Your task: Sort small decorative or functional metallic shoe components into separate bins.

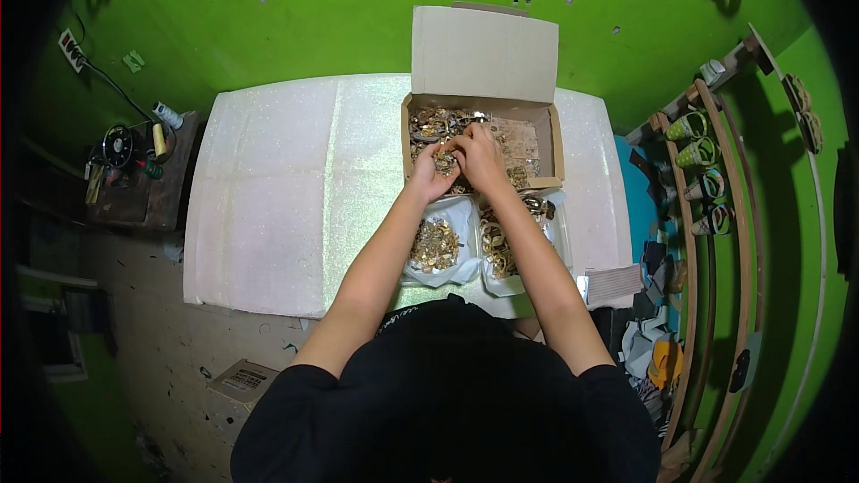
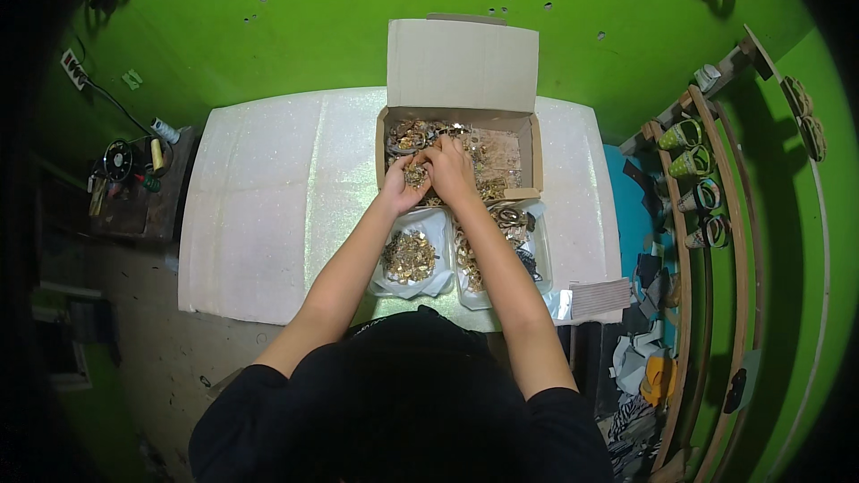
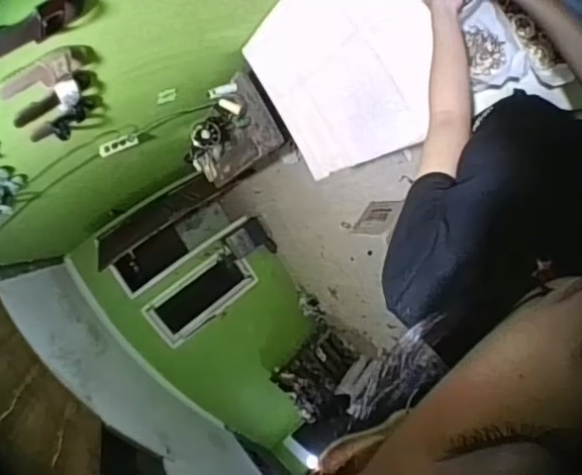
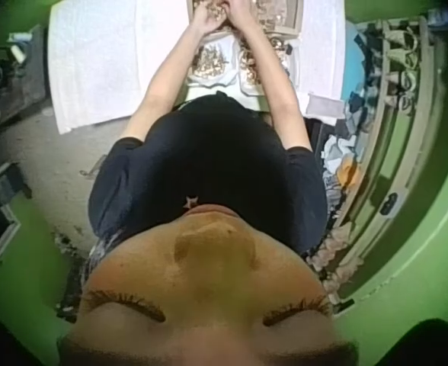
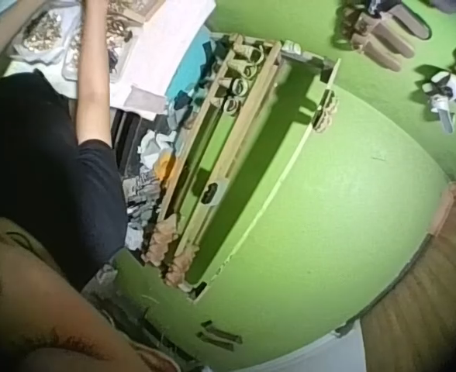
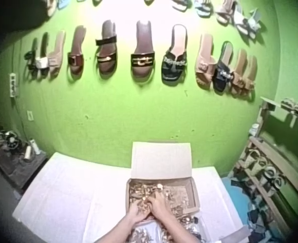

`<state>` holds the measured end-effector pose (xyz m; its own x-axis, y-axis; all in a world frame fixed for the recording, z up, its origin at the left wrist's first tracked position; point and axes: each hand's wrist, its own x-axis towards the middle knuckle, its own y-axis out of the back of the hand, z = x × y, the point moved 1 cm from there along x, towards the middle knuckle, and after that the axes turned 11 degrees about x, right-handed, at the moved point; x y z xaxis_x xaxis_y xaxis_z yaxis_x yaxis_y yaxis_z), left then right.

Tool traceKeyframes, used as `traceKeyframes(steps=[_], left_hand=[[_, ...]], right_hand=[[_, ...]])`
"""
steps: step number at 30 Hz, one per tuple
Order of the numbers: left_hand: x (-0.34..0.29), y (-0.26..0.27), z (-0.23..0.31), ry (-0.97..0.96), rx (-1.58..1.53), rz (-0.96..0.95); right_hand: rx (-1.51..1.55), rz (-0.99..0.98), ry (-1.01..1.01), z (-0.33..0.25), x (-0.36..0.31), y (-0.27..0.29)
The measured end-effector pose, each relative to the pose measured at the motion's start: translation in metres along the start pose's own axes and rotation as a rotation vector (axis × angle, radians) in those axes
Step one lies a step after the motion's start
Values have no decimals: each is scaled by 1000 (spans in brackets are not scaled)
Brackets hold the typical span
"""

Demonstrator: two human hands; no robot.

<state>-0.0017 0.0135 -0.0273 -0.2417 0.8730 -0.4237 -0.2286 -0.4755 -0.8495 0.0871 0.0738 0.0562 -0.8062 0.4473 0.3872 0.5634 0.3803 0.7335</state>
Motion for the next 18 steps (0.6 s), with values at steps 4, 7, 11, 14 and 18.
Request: traceKeyframes(steps=[4,7,11,14,18], left_hand=[[-1,-1,2,-34,25,-16],[-3,-4,2,-26,46,-3],[-2,2,3,-18,4,-115],[-7,-10,2,-19,-13,-187],[-11,-14,4,-45,16,-262]], right_hand=[[6,20,15,1,0,2],[81,84,10,5,1,6],[313,108,-124,9,-1,7],[539,99,-325,13,-8,10],[756,0,-409,15,-21,13]])
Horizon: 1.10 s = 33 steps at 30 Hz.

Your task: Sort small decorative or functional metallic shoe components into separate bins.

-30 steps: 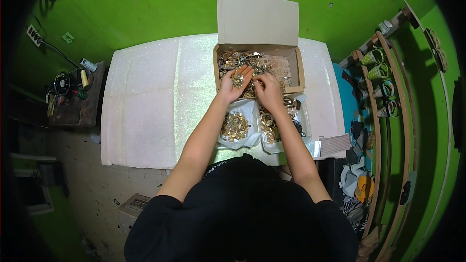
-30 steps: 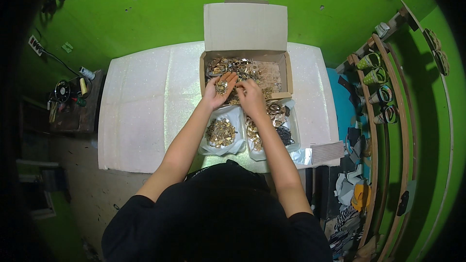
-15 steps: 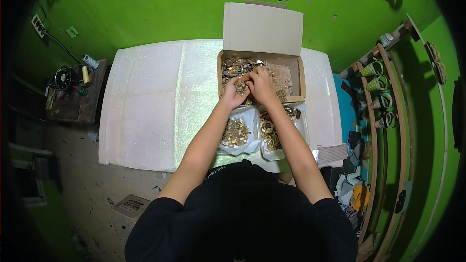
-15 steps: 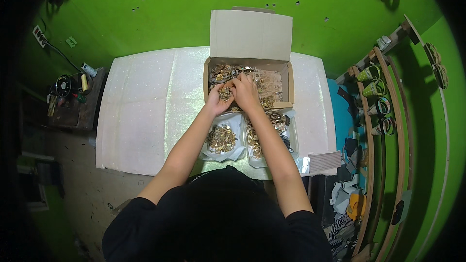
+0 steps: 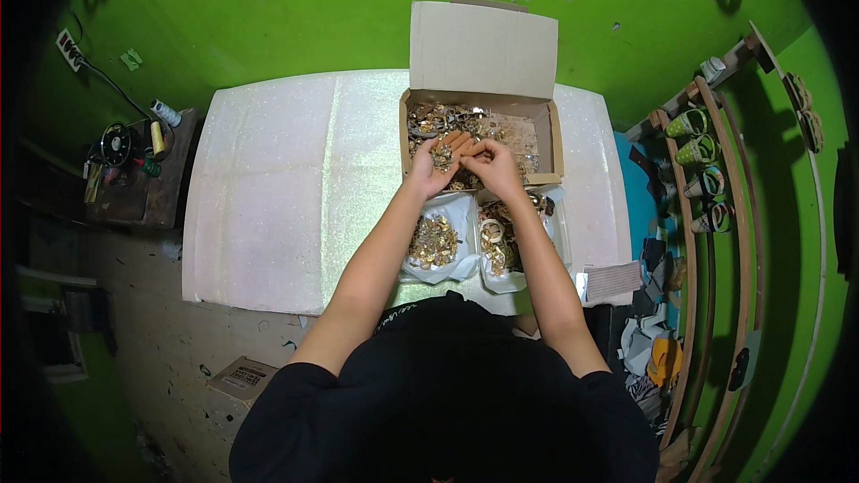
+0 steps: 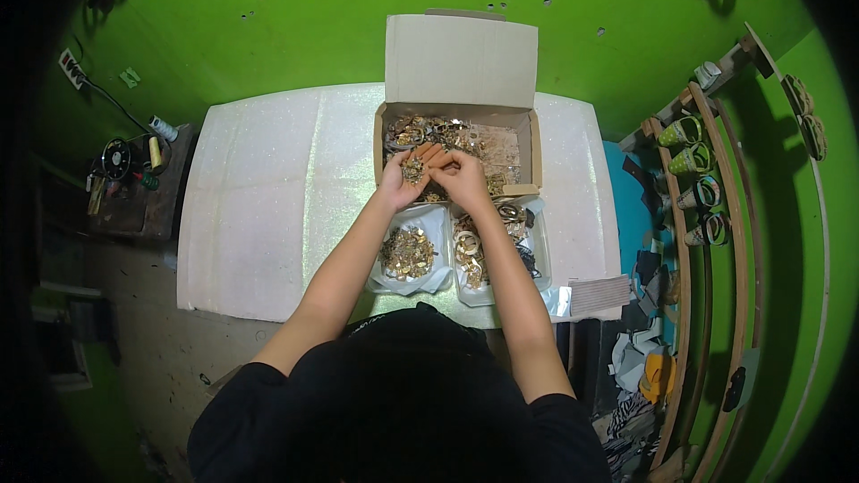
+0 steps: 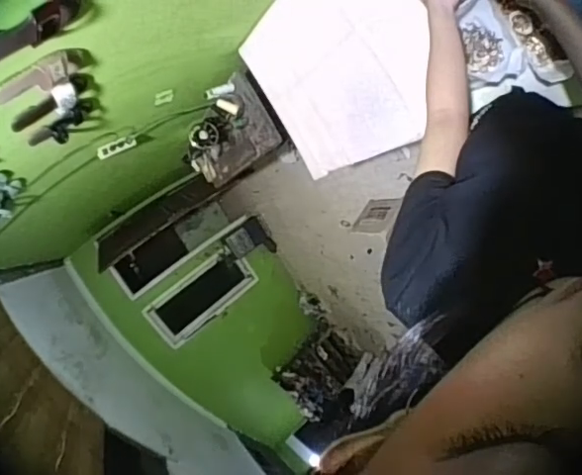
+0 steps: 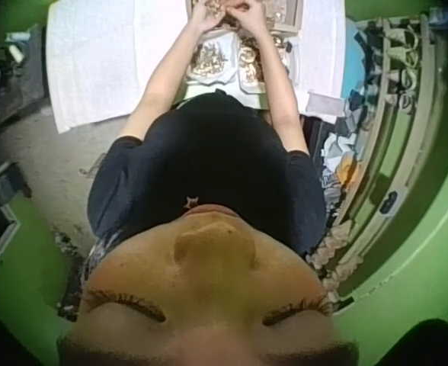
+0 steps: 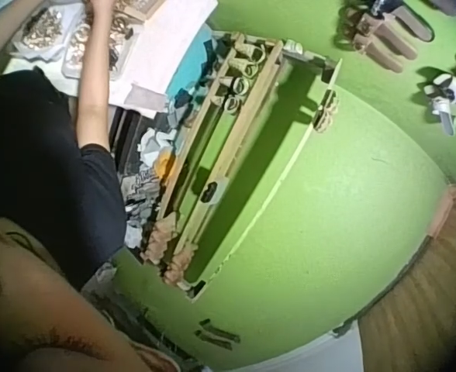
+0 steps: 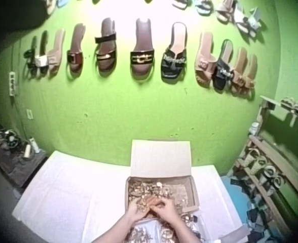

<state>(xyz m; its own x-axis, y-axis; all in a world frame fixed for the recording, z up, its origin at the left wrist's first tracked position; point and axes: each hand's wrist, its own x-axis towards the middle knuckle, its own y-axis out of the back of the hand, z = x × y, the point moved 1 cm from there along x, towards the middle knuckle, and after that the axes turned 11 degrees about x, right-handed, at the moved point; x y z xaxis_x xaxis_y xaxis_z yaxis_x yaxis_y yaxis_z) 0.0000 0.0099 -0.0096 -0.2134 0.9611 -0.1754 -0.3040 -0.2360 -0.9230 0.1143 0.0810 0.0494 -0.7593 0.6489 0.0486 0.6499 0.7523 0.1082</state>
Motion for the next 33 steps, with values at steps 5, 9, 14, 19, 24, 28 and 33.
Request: traceKeyframes(steps=[5,9,14,19,24,28,33], left_hand=[[-2,-5,1,-2,-18,91],[-2,-6,0,8,-27,80],[-2,-5,0,2,-44,71],[-1,-4,-1,8,-74,61],[3,11,0,10,54,62],[5,12,-2,-6,87,100],[5,13,-3,22,69,219]], right_hand=[[-3,-186,-147,-13,-22,2],[-1,-287,-205,-5,-30,3],[-125,-339,-198,-8,-37,1],[-319,-317,-22,-16,-30,2],[-496,-76,226,-16,-7,-8],[-579,35,269,-10,0,-22],[-634,44,406,-2,2,-28]])
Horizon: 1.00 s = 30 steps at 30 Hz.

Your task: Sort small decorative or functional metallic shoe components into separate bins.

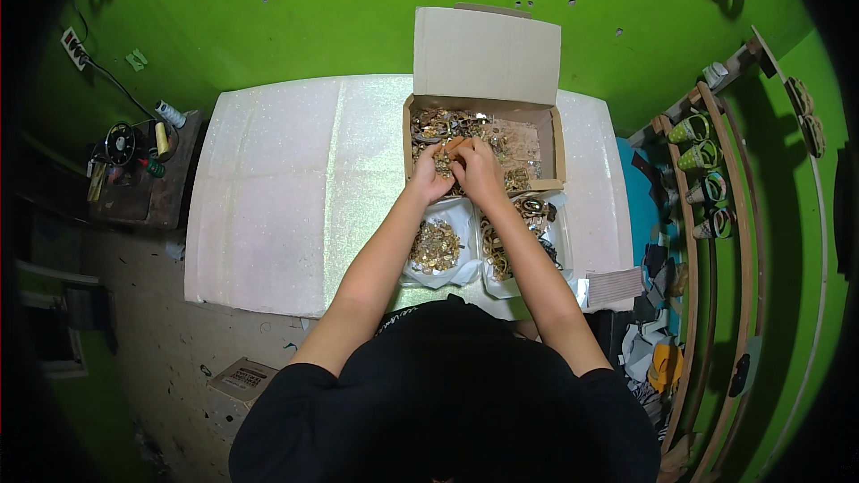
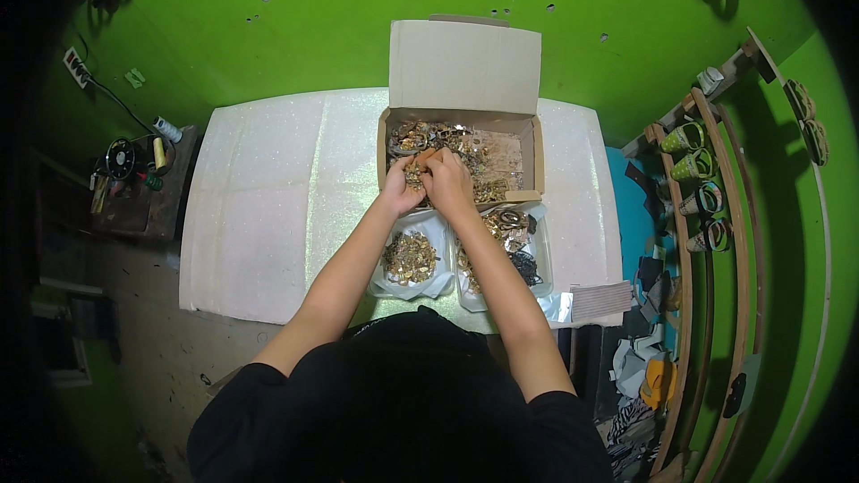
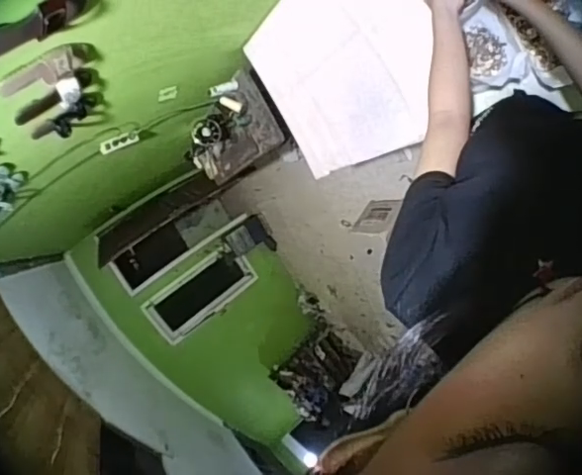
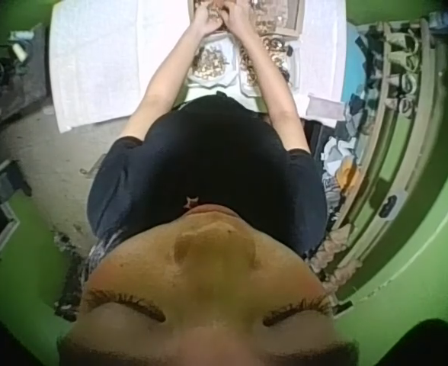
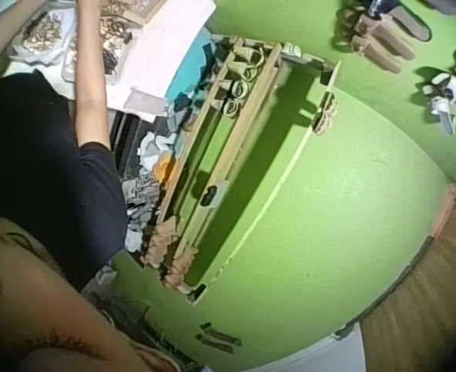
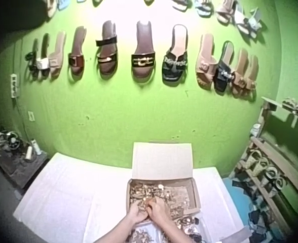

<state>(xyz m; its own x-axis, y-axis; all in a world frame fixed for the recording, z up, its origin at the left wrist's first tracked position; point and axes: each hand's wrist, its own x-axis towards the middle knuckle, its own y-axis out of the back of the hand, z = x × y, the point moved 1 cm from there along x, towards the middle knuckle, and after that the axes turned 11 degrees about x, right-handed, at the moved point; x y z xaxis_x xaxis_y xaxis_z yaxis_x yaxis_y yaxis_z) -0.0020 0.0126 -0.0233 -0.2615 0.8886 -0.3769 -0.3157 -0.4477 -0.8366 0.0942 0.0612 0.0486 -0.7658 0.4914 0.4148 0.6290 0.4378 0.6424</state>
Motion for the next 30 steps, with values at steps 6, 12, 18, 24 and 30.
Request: traceKeyframes(steps=[6,12,18,24,30], left_hand=[[-4,-5,1,19,-12,-8],[2,2,0,-3,8,-14],[-4,-5,1,12,20,-10],[-2,2,1,3,-39,-66],[-7,-7,2,-16,-30,-109]], right_hand=[[-51,8,20,1,1,3],[-40,-6,52,-2,1,4],[159,41,-99,0,2,8],[410,108,-230,-3,6,10],[688,50,-397,6,-2,8]])
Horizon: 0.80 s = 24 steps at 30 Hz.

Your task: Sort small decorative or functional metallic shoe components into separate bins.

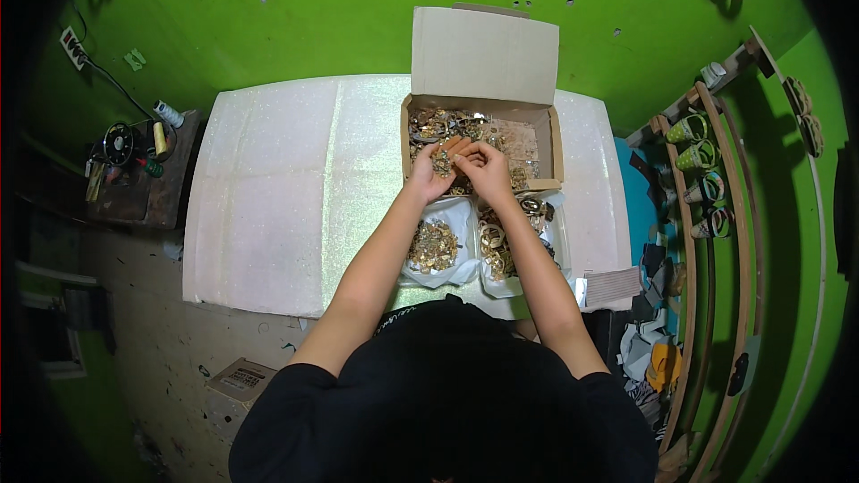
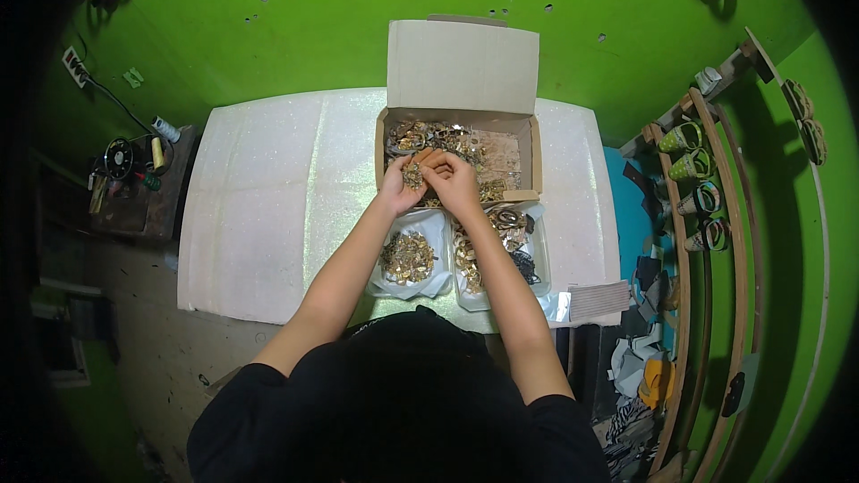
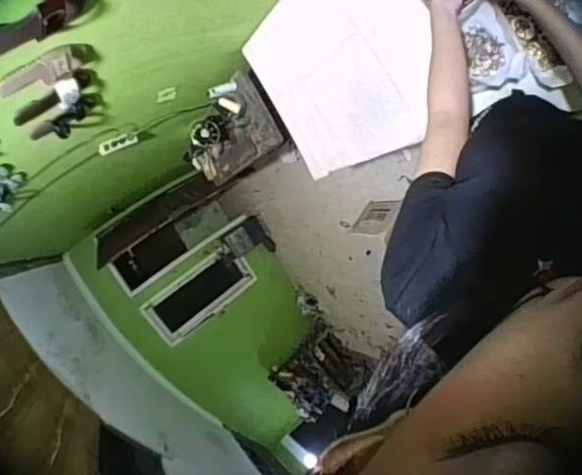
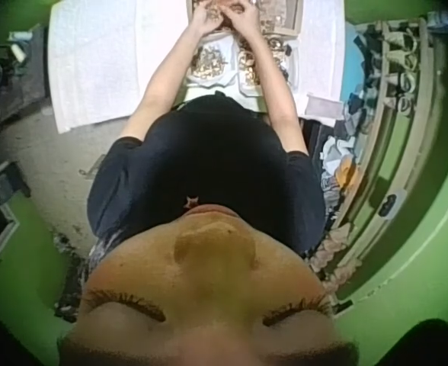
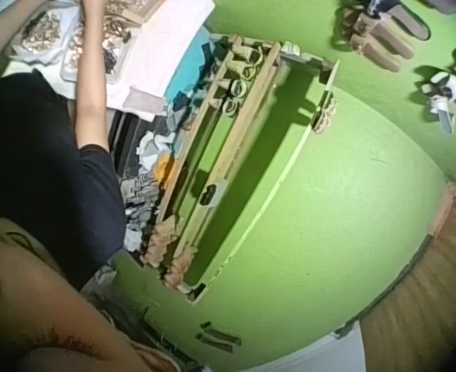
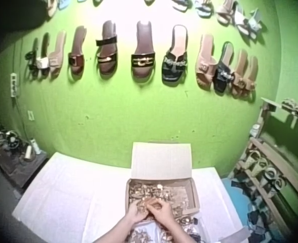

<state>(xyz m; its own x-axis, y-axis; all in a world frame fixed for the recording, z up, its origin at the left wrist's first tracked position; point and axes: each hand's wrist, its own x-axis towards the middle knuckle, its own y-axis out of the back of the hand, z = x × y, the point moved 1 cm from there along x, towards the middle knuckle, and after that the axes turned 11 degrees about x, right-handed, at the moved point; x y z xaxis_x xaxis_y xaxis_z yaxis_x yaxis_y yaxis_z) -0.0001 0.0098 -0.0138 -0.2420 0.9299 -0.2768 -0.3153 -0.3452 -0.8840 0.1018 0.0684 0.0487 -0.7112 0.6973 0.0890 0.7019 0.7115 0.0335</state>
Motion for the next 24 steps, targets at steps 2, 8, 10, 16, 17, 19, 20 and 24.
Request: traceKeyframes(steps=[2,8,10,16,17,19,20,24], left_hand=[[-1,-10,-1,-19,32,7],[-5,-13,1,-24,-37,10],[-8,-13,1,23,-111,11],[-6,-13,1,8,-42,10],[-6,-13,0,10,-41,9],[-6,-10,3,2,47,12],[-6,-10,2,-1,47,13],[-6,-12,0,-3,22,18]], right_hand=[[116,-11,13,10,-1,7],[81,-124,-25,4,-16,14],[-151,-374,-105,-7,-24,15],[-460,-324,157,-19,-21,8],[-500,-240,233,-18,-19,6],[-538,-206,173,-14,-17,-3],[-598,-178,202,-12,-18,-7],[-760,-97,225,-5,-19,-17]])
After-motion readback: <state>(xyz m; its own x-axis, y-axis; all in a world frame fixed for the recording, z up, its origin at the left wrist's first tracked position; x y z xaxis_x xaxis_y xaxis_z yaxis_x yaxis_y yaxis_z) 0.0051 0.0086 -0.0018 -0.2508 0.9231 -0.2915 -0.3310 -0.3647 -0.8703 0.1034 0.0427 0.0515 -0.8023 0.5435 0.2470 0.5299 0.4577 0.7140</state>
